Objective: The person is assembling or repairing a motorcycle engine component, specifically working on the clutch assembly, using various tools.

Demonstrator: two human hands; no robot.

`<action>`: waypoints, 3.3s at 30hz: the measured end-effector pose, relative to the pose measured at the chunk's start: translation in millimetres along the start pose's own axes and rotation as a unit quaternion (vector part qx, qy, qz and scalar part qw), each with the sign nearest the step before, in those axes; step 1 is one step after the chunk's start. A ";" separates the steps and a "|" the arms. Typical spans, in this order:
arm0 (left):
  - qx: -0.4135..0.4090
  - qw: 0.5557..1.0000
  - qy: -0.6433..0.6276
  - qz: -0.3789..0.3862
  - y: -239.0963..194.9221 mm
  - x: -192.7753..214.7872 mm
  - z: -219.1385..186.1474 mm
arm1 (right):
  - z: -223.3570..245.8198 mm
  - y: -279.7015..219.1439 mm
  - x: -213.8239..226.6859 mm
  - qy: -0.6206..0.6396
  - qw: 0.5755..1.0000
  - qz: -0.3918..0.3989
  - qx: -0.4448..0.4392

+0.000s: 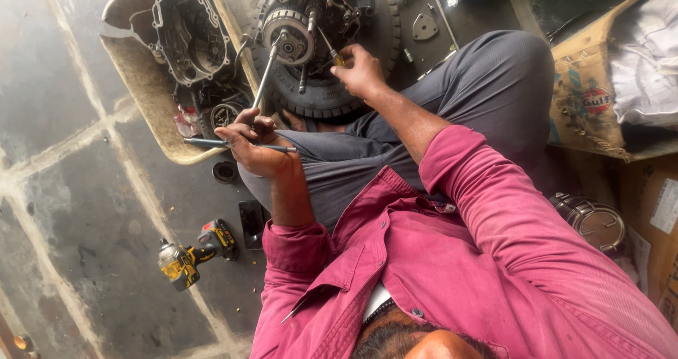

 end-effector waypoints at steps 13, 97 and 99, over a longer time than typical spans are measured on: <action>0.025 0.997 -0.050 -0.048 1.4 6.5 7.5 | 69.4 -61.6 10.0 -0.106 0.915 -0.153 0.359; -0.224 0.795 0.547 0.134 12.0 13.7 75.6 | 142.5 -182.3 -125.3 -0.437 0.533 0.093 0.719; -0.205 0.754 0.610 0.132 11.9 21.4 85.1 | 144.4 -195.8 -111.5 -0.318 0.598 0.122 0.725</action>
Point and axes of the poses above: each hand's wrist, its own y-axis towards the middle knuckle, its own x-axis out of the back of the hand, z = x × y, the point moved 6 cm from there along y, towards the middle knuckle, and after that the axes turned 11 degrees about y, right-handed, at the moved point
